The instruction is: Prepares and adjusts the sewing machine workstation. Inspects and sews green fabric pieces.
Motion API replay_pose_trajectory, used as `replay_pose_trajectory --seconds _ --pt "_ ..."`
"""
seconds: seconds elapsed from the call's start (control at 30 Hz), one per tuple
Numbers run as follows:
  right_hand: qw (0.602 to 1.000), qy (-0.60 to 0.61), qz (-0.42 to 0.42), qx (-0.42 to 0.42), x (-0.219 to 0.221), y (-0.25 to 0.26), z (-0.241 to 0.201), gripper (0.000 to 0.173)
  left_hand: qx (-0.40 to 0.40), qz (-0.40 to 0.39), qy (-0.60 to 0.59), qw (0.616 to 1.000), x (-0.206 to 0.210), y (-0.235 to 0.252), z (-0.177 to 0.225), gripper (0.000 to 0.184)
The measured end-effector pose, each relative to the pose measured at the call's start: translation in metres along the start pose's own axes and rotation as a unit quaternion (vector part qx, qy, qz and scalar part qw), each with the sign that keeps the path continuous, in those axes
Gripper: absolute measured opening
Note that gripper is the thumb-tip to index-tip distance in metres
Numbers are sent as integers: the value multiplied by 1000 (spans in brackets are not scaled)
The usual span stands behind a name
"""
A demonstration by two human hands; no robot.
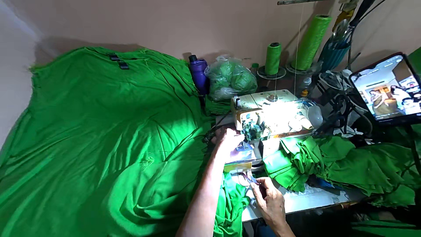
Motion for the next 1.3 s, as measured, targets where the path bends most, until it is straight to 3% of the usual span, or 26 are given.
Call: replay_pose_trajectory --seconds 0.3,0.43,0.5,0.6,0.63,0.67,0.7,0.77,0.83,0.87,0.93,1.0,1.13,1.3 --pt "1000 6 -7 4 -1 0 0 33 5 43 32 999 5 3 -8 34" --pt "1000 7 -6 -4 0 -1 2 33 24 177 -175 968 -8 -11 -41 29" --pt "1000 3 -7 -5 0 0 2 33 -33 236 -352 905 -20 -24 -58 29" --pt "1000 1 -6 -3 0 0 1 34 -92 298 -624 716 -34 -33 -71 17" --pt "1000 0 -6 -3 0 0 1 34 -92 309 -668 670 -37 -35 -72 15" --pt "1000 -1 -8 -2 -1 -1 1 34 -85 320 -675 659 -37 -37 -70 15" --pt "1000 0 -10 0 -1 -1 1 33 -69 330 -645 685 -35 -40 -67 16" --pt "1000 2 -9 -1 -1 -1 2 33 -16 335 -498 800 -25 -46 -59 21" --pt "1000 -2 -9 -2 -1 0 2 33 75 289 -312 902 -13 -47 -55 25" --pt "1000 -2 -8 -3 -1 0 2 33 125 268 -227 928 -7 -44 -51 24" --pt "1000 -3 -8 -3 -1 0 3 33 174 226 -95 954 4 -38 -39 29" --pt "1000 -4 -9 -2 0 0 3 33 172 199 -14 965 12 -29 -30 33" --pt "1000 -2 -7 -4 0 -1 3 33 126 183 41 974 18 -19 -32 17" --pt "1000 1 -7 -5 -1 0 3 33 45 215 194 956 -10 -58 -43 16"
Point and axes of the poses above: each hand's wrist, its own y-axis towards the middle knuckle, its own x-axis out of the palm, z = x × y, the point moved 1 cm from there along y, towards the middle knuckle
